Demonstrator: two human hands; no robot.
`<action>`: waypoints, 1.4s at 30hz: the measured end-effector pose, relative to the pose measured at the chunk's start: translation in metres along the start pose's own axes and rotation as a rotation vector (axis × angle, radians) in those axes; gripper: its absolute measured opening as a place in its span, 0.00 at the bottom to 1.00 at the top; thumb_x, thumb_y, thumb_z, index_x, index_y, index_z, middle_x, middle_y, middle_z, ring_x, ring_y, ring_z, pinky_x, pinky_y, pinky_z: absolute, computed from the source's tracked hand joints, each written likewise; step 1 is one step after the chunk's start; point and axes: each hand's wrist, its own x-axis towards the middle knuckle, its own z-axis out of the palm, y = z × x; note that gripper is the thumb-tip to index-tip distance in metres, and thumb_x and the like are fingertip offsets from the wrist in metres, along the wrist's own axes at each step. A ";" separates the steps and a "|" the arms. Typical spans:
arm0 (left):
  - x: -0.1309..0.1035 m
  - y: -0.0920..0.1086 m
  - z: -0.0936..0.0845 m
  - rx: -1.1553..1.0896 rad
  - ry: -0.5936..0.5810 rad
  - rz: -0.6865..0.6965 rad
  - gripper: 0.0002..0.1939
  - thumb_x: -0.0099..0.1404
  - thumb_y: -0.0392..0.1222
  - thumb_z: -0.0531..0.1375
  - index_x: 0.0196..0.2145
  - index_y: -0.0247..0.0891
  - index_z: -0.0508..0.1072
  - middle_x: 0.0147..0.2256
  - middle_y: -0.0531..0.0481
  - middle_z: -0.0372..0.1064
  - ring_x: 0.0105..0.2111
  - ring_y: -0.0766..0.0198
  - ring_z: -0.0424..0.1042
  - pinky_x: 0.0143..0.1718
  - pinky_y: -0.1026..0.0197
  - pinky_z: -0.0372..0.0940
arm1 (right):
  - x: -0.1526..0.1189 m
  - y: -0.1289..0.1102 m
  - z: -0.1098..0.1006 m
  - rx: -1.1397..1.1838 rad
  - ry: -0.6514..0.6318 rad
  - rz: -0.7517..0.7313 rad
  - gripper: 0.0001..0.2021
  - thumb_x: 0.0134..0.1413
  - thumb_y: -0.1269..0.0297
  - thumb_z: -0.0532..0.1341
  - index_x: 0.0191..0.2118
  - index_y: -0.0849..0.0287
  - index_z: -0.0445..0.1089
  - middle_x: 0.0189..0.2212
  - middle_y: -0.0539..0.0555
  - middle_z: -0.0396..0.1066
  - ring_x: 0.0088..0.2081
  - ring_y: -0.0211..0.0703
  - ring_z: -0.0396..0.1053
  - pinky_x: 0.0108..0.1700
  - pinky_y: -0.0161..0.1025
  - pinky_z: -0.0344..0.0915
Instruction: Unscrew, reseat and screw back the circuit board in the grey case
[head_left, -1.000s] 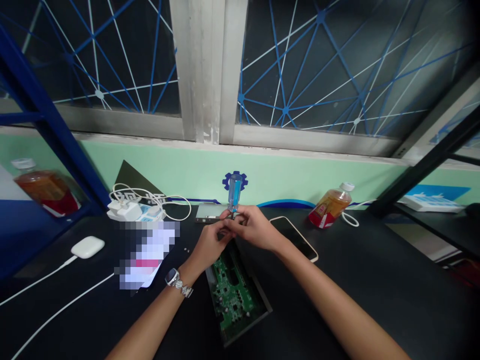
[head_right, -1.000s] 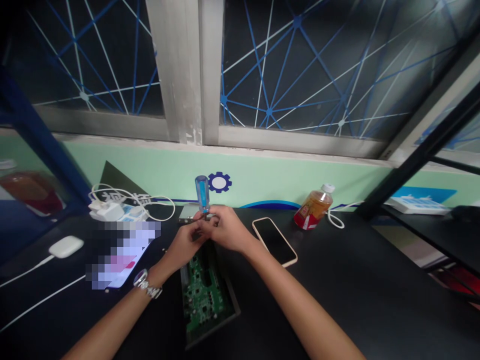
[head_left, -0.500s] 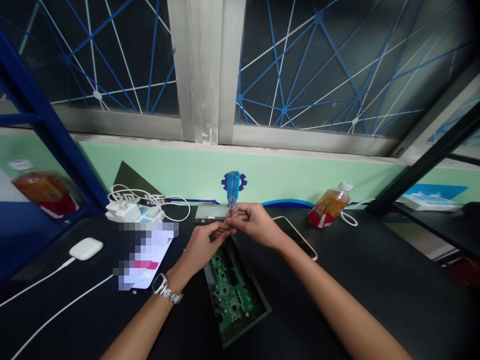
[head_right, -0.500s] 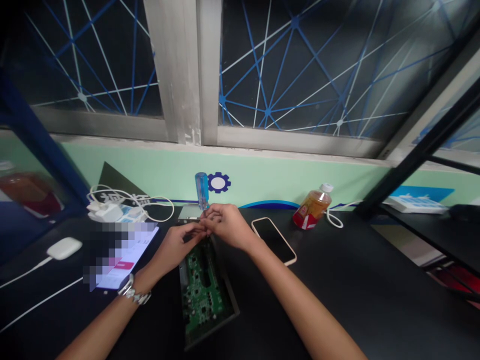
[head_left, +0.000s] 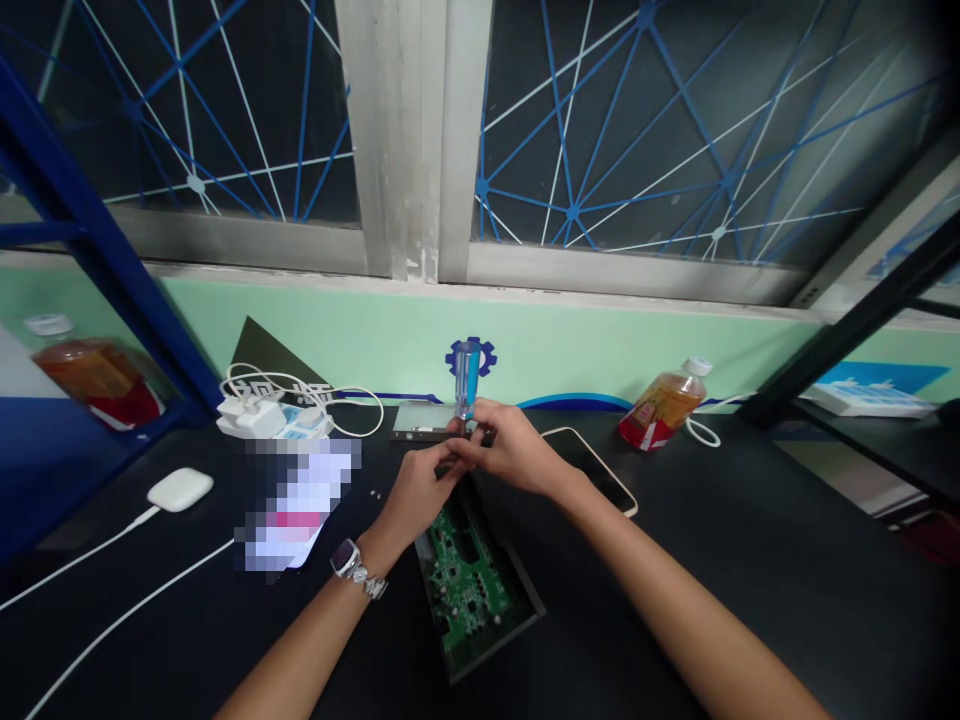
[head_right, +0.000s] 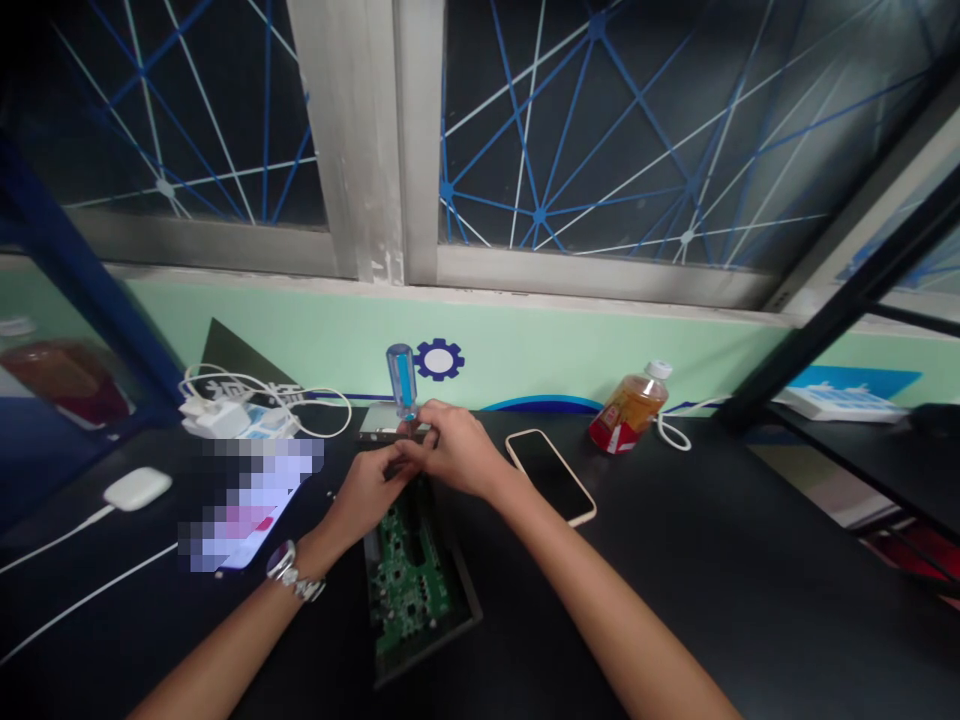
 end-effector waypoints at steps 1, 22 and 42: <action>-0.001 0.001 -0.001 -0.006 -0.008 0.001 0.11 0.67 0.38 0.59 0.45 0.37 0.78 0.39 0.47 0.80 0.38 0.56 0.79 0.39 0.60 0.71 | 0.000 0.002 -0.001 -0.005 -0.007 0.010 0.05 0.52 0.64 0.65 0.35 0.58 0.74 0.32 0.51 0.74 0.28 0.37 0.70 0.34 0.36 0.64; -0.002 0.012 -0.016 0.068 0.035 0.022 0.07 0.66 0.37 0.60 0.42 0.39 0.76 0.38 0.49 0.79 0.37 0.60 0.78 0.41 0.61 0.71 | -0.003 0.001 0.000 -0.075 -0.011 0.004 0.04 0.59 0.66 0.60 0.34 0.58 0.72 0.26 0.49 0.74 0.28 0.36 0.69 0.32 0.34 0.61; -0.032 0.016 -0.044 0.188 -0.058 -0.004 0.06 0.65 0.41 0.63 0.40 0.41 0.77 0.37 0.50 0.77 0.35 0.62 0.74 0.38 0.61 0.68 | -0.067 0.017 0.035 1.097 0.462 0.312 0.19 0.52 0.61 0.69 0.39 0.53 0.55 0.34 0.50 0.76 0.33 0.46 0.77 0.40 0.47 0.71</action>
